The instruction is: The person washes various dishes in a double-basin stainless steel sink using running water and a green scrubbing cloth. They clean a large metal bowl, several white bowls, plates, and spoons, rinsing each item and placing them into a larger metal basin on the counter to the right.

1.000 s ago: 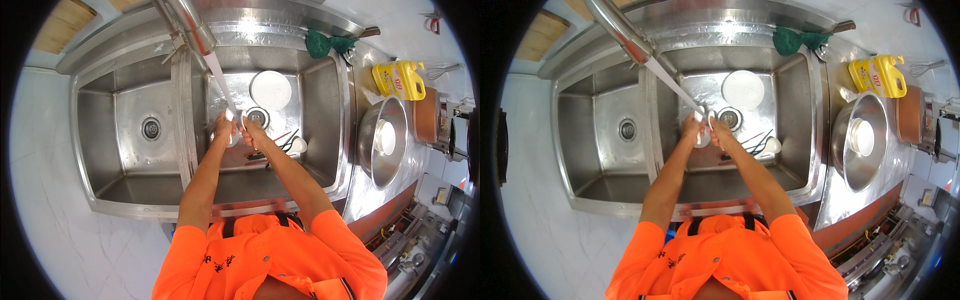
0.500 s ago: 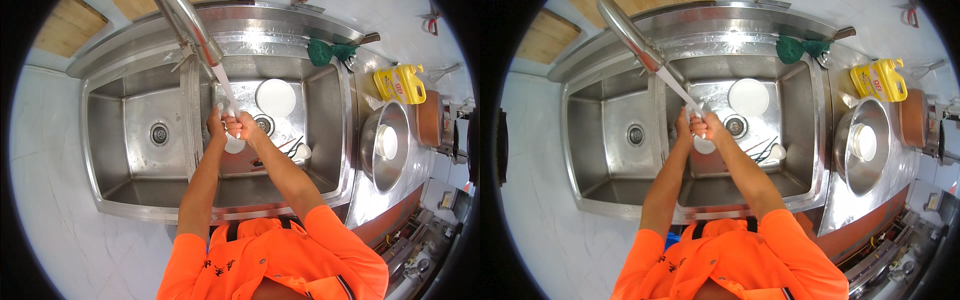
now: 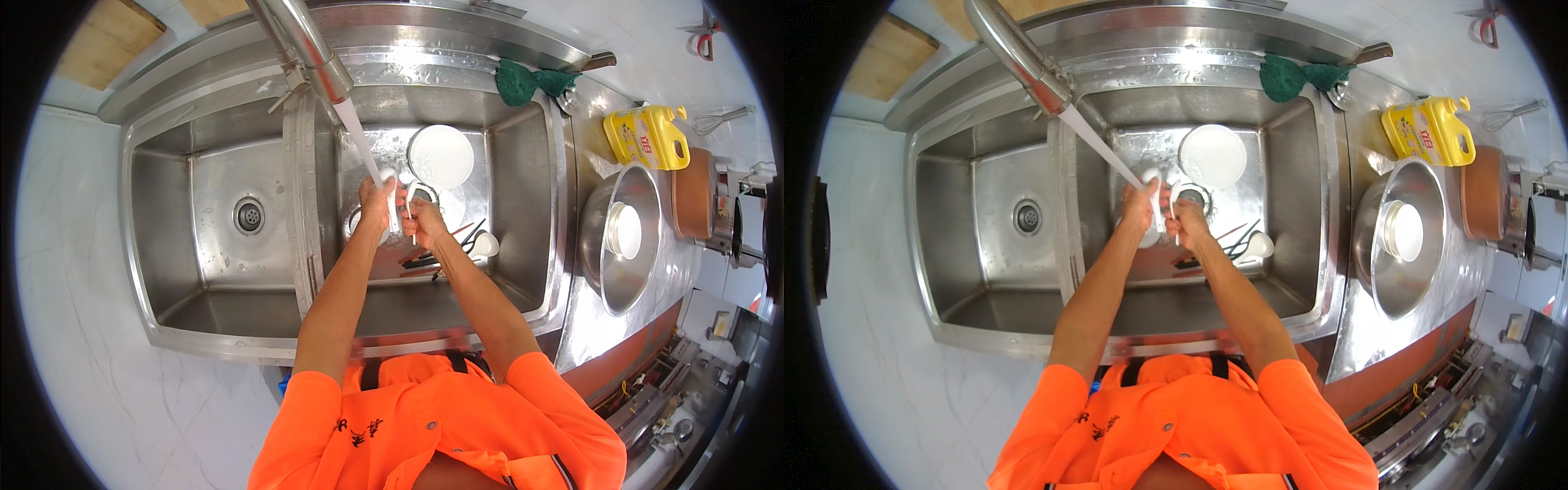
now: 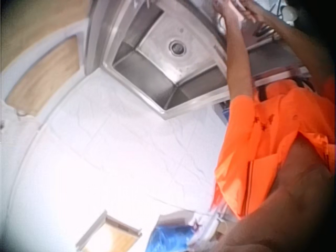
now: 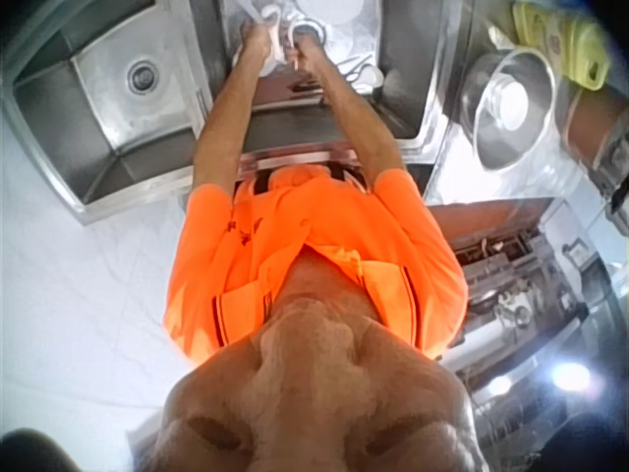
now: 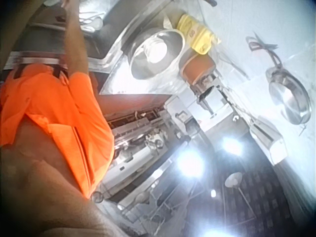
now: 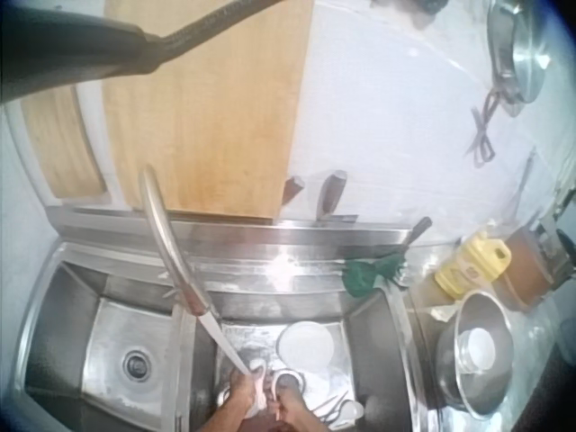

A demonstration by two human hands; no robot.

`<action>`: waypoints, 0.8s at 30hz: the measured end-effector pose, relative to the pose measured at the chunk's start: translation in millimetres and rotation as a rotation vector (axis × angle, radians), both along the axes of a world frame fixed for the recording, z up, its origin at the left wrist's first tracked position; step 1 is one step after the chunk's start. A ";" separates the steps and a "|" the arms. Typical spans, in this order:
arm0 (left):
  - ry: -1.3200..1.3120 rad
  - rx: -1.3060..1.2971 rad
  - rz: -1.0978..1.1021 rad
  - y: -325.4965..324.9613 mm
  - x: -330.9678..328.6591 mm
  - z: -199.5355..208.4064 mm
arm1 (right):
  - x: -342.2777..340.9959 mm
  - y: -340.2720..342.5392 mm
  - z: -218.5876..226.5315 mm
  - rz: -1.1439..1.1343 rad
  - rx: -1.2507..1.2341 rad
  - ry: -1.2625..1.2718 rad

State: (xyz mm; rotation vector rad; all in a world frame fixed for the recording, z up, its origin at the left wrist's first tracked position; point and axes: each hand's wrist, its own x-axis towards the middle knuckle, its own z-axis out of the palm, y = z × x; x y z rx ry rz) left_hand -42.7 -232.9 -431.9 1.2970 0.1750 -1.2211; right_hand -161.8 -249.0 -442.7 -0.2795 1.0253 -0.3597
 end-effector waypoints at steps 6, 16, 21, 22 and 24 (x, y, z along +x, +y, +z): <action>-0.036 0.118 -0.086 10.8 16.8 -17.8 | -4.8 3.7 6.0 0.109 -0.053 0.122; -0.014 0.247 0.019 13.6 17.8 -1.5 | 0.8 7.7 7.5 -0.009 0.001 0.005; -0.092 0.024 -0.241 25.7 24.4 2.4 | 6.6 3.0 21.5 -0.005 -0.134 -0.037; -0.074 -0.021 -0.246 26.6 25.1 5.0 | 10.7 2.1 25.7 0.015 -0.206 0.033; -0.072 0.013 -0.190 25.9 22.3 4.5 | 16.6 -1.8 26.6 0.071 -0.239 0.131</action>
